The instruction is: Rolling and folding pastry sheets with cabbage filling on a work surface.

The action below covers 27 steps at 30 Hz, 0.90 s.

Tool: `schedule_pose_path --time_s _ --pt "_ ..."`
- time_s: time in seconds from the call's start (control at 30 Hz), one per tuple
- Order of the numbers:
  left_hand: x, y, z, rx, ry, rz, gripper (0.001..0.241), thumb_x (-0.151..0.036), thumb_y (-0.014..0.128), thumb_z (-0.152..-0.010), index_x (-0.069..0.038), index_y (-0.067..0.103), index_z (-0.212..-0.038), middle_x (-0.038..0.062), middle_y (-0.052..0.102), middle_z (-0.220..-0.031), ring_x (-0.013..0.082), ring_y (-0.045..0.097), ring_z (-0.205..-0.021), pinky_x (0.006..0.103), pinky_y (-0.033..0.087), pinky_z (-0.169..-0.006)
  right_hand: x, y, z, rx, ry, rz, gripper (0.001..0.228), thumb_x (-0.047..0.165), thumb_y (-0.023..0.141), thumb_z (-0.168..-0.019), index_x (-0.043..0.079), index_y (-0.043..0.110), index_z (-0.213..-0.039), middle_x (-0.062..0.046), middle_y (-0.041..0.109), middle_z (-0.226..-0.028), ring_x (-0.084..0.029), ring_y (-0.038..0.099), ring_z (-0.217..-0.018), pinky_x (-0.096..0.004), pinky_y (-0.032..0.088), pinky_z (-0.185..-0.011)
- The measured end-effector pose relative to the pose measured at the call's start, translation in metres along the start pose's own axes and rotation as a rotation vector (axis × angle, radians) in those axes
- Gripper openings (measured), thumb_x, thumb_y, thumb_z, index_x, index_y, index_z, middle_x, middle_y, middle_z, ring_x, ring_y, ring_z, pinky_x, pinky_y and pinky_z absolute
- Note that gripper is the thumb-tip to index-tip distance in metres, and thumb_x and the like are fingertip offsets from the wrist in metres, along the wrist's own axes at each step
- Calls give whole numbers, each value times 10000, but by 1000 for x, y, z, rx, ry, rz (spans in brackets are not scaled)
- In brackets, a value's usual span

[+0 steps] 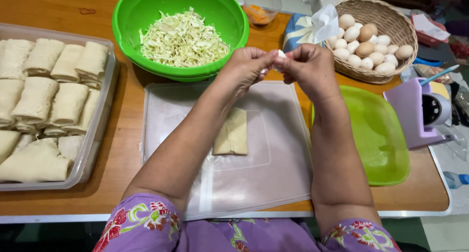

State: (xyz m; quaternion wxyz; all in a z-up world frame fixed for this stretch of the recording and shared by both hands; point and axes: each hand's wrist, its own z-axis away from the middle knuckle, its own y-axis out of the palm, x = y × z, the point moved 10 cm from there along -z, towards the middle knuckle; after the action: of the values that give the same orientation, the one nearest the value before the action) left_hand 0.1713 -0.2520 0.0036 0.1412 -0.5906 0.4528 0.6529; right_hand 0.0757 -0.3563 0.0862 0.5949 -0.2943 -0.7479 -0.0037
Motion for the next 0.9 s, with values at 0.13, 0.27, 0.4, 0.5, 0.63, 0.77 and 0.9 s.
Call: schedule_pose_path --time_s 0.13,0.27,0.4,0.5,0.63,0.77,0.9 --pt "1 -6 0 -34 34 -4 367 -295 739 -1012 40 621 -923 8 565 -679 75 454 -533 218 351 -455 -15 -4 -8 34 51 -169 196 152 803 -956 -7 699 -905 -52 703 -759 -97 649 -592 -268 565 -549" --pt "-14 6 6 -35 46 111 243 -188 736 -945 14 665 -1060 15 683 -815 77 607 -672 205 510 -609 -13 -7 -9 32 63 -268 173 147 745 -1001 -14 703 -952 -58 714 -780 -106 676 -626 -272 591 -595" --pt "-14 16 8 18 28 208 273 -111 728 -896 -7 692 -1146 30 744 -938 90 691 -809 211 593 -763 -15 2 -12 66 7 -287 119 88 700 -1002 -18 707 -1055 -51 748 -874 -93 711 -713 -261 620 -674" --pt "-9 10 6 11 70 157 255 -128 745 -922 21 702 -1124 36 738 -930 81 673 -800 206 577 -750 -10 8 -8 54 -59 -177 114 70 712 -993 -27 709 -1054 -49 747 -883 -83 701 -717 -250 606 -665" --pt "-6 -3 3 -51 109 44 233 -180 767 -958 28 683 -1019 38 708 -856 74 630 -722 206 537 -658 -1 4 -6 -29 -73 42 134 85 761 -964 -37 709 -946 -55 724 -792 -85 663 -629 -248 566 -571" --pt "-4 -5 3 -80 89 39 237 -225 736 -980 0 663 -986 32 692 -825 74 615 -682 208 531 -619 -4 1 -7 -36 -53 23 164 93 788 -960 -43 709 -911 -57 710 -766 -85 644 -613 -253 550 -556" --pt "-3 -7 -3 -85 142 107 221 -200 698 -985 17 665 -1016 58 709 -860 97 663 -724 227 579 -675 4 0 -7 -29 -124 -101 109 90 728 -1002 -14 732 -1032 -31 716 -831 -67 650 -678 -240 564 -622"
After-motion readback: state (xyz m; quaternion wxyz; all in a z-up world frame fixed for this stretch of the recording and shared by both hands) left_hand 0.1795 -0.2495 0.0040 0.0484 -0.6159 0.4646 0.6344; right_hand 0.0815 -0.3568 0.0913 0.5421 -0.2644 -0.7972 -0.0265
